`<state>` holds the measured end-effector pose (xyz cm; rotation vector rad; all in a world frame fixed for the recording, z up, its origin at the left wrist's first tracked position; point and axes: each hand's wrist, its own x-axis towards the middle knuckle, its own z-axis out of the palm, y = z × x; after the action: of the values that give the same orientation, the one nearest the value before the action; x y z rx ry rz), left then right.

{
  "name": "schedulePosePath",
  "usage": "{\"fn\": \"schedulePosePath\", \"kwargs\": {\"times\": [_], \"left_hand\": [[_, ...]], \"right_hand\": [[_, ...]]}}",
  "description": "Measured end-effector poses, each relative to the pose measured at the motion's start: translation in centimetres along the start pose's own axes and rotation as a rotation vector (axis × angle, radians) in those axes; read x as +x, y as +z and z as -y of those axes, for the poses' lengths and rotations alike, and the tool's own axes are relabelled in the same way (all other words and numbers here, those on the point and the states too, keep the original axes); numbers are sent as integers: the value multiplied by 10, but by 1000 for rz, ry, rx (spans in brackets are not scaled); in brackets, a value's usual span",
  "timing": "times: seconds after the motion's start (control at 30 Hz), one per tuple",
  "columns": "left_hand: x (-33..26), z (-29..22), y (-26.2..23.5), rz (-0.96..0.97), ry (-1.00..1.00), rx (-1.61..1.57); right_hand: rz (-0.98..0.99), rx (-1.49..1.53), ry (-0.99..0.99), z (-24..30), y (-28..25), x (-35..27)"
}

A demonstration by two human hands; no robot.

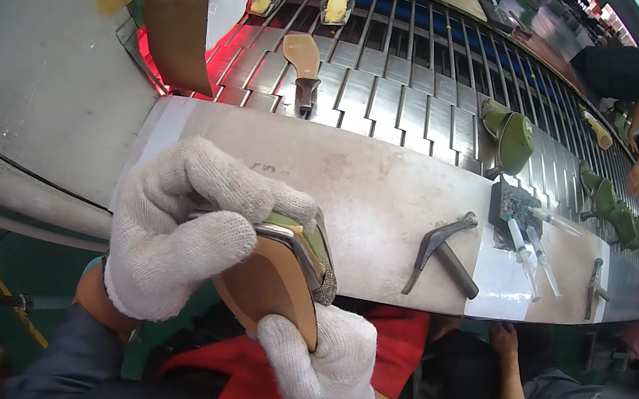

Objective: The person takes shoes and soles from a conveyor, attaches and presses the soles onto the shoes by hand, taps the edges with a hammer, and places the assembled shoes back onto the conveyor.

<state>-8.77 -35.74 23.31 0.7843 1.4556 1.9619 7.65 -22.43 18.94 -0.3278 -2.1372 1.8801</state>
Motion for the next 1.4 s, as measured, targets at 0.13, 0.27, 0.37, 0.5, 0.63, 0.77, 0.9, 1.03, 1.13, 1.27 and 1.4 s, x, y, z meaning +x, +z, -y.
{"fn": "schedulePosePath", "kwargs": {"times": [0.13, 0.27, 0.37, 0.5, 0.63, 0.77, 0.9, 1.03, 1.13, 1.27, 1.4], "left_hand": [[1, -18, -2, 13, 10, 172], [5, -19, -8, 7, 98, 381], [10, -14, -17, -74, 161, 424], [3, -14, -19, -189, 178, 486], [3, -15, -19, -177, 239, 792], [4, -11, -30, -232, 259, 720], [4, -5, -48, -299, 251, 663], [3, -1, -62, -335, 256, 610], [0, 0, -66, -345, 257, 614], [-1, 1, -65, -347, 248, 580], [-2, 2, -59, -380, 251, 607]], "right_hand": [[68, -26, 42, -1, 7, 0], [109, -193, -160, -7, 12, 9], [123, -41, 13, 7, 12, 18], [82, -194, -192, 1, 10, 28], [93, -217, -115, 8, 8, 32], [48, -246, -261, 7, 16, 29], [-14, -329, -213, -11, 15, 37], [-39, -403, -342, -16, 22, 42], [-19, -361, -292, -19, 25, 47], [-27, -369, -297, -11, 23, 48], [-25, -349, -282, -14, 20, 49]]}}
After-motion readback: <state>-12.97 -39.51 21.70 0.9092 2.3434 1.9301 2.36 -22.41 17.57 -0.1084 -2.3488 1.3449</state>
